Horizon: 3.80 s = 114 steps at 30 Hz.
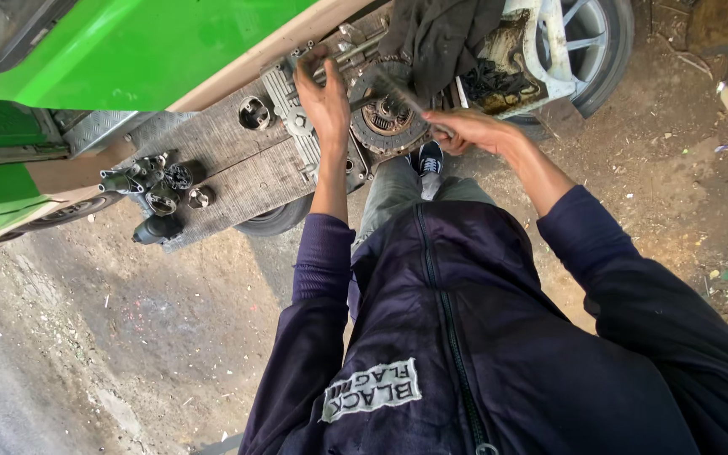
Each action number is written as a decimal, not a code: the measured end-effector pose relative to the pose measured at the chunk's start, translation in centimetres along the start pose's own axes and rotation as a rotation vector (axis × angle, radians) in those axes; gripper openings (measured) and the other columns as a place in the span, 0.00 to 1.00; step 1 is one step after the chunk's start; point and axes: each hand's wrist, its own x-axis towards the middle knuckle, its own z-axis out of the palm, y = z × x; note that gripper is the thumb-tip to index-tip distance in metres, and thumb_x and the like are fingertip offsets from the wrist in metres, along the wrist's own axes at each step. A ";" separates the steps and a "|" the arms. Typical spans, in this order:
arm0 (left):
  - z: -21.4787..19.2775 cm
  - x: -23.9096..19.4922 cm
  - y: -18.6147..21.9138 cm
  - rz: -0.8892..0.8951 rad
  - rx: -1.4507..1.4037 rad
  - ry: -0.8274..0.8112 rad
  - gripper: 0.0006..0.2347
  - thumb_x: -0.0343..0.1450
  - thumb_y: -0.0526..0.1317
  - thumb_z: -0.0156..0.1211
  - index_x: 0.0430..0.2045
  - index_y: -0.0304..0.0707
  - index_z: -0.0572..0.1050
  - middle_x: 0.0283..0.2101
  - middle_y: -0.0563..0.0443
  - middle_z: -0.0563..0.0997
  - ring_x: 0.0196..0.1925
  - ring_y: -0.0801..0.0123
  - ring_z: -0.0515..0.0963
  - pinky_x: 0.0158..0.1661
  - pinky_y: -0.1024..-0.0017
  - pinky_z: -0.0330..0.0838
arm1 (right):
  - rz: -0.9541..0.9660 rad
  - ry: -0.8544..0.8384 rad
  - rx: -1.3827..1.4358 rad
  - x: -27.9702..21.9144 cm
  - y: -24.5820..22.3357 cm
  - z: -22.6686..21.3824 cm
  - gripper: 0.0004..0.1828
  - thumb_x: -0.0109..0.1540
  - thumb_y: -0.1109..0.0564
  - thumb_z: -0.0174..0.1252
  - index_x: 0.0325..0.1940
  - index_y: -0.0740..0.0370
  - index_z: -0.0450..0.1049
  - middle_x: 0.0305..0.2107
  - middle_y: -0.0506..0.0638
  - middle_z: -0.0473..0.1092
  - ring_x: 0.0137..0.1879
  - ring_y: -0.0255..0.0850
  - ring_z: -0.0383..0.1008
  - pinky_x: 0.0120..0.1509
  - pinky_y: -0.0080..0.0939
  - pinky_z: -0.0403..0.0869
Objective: The person cleans a piston with a cloth, then uses a brush to scrub a clutch assembly on a workbench. The person wipes the clutch with a cloth and places the piston back on the clutch.
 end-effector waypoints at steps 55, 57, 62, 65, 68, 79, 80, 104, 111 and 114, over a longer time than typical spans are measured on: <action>0.8 0.5 1.5 -0.112 -0.048 -0.020 0.12 0.72 0.37 0.56 0.46 0.27 0.76 0.46 0.39 0.82 0.48 0.59 0.83 0.51 0.63 0.77 | 0.111 0.221 -0.488 2.2 1.1 0.8 0.34 0.69 0.24 0.42 0.36 0.58 0.65 0.20 0.51 0.70 0.29 0.40 0.71 0.40 0.50 0.70; 0.5 1.1 1.3 -0.128 -0.026 -0.033 0.12 0.72 0.37 0.56 0.46 0.28 0.76 0.47 0.39 0.82 0.49 0.58 0.82 0.53 0.62 0.76 | 0.010 0.248 -0.546 3.1 0.2 0.8 0.33 0.68 0.23 0.45 0.43 0.55 0.52 0.17 0.51 0.75 0.32 0.32 0.74 0.46 0.44 0.67; 0.5 1.0 0.6 -0.089 -0.039 -0.001 0.12 0.72 0.38 0.57 0.46 0.29 0.76 0.47 0.38 0.83 0.52 0.56 0.82 0.58 0.58 0.74 | 0.064 0.124 -0.409 2.6 0.1 0.8 0.38 0.68 0.24 0.42 0.31 0.62 0.71 0.22 0.52 0.68 0.27 0.42 0.71 0.37 0.52 0.75; -0.1 1.5 0.1 -0.128 -0.014 -0.056 0.13 0.72 0.39 0.57 0.47 0.30 0.76 0.49 0.38 0.81 0.53 0.56 0.81 0.58 0.58 0.75 | 0.089 0.161 -0.490 2.7 -0.2 1.2 0.29 0.66 0.25 0.40 0.35 0.48 0.69 0.20 0.52 0.71 0.28 0.39 0.74 0.39 0.53 0.74; -0.7 1.9 0.2 -0.077 0.037 -0.083 0.13 0.72 0.39 0.58 0.47 0.29 0.76 0.49 0.38 0.81 0.54 0.55 0.80 0.59 0.57 0.72 | -0.028 0.085 -0.439 3.3 -1.1 1.4 0.37 0.67 0.24 0.44 0.31 0.60 0.70 0.20 0.54 0.68 0.28 0.41 0.74 0.39 0.52 0.75; -0.2 2.2 0.6 -0.062 0.040 -0.049 0.10 0.72 0.36 0.57 0.44 0.30 0.77 0.48 0.40 0.80 0.55 0.56 0.78 0.62 0.60 0.68 | 0.023 0.097 -0.508 2.4 -2.4 1.2 0.42 0.65 0.23 0.42 0.36 0.66 0.75 0.21 0.55 0.72 0.30 0.41 0.77 0.38 0.53 0.75; 0.1 2.3 0.6 -0.061 0.026 -0.035 0.10 0.72 0.36 0.57 0.45 0.30 0.77 0.48 0.40 0.80 0.55 0.56 0.78 0.62 0.60 0.68 | 0.045 0.102 -0.514 2.1 -2.5 1.0 0.42 0.66 0.23 0.41 0.37 0.65 0.75 0.22 0.54 0.72 0.30 0.41 0.77 0.38 0.54 0.75; -2.6 0.6 -4.9 -0.204 -0.121 0.081 0.16 0.77 0.44 0.52 0.51 0.29 0.74 0.53 0.40 0.78 0.58 0.60 0.76 0.62 0.63 0.67 | 0.062 0.185 -0.666 4.7 0.8 2.7 0.39 0.70 0.28 0.35 0.38 0.65 0.75 0.16 0.45 0.58 0.19 0.38 0.59 0.22 0.44 0.63; -3.2 -0.3 -5.0 -0.219 -0.140 0.058 0.15 0.76 0.44 0.53 0.49 0.28 0.74 0.52 0.40 0.78 0.57 0.59 0.76 0.61 0.63 0.67 | 0.121 0.259 -0.665 5.4 3.0 2.6 0.38 0.67 0.26 0.34 0.38 0.62 0.73 0.13 0.43 0.57 0.14 0.34 0.51 0.17 0.42 0.56; -3.7 -0.7 -4.0 -0.212 -0.070 0.044 0.15 0.76 0.44 0.53 0.49 0.30 0.75 0.51 0.40 0.79 0.57 0.60 0.77 0.62 0.63 0.67 | 0.107 0.235 -0.718 5.7 2.4 2.2 0.43 0.71 0.26 0.34 0.34 0.67 0.74 0.15 0.43 0.55 0.17 0.34 0.53 0.19 0.41 0.57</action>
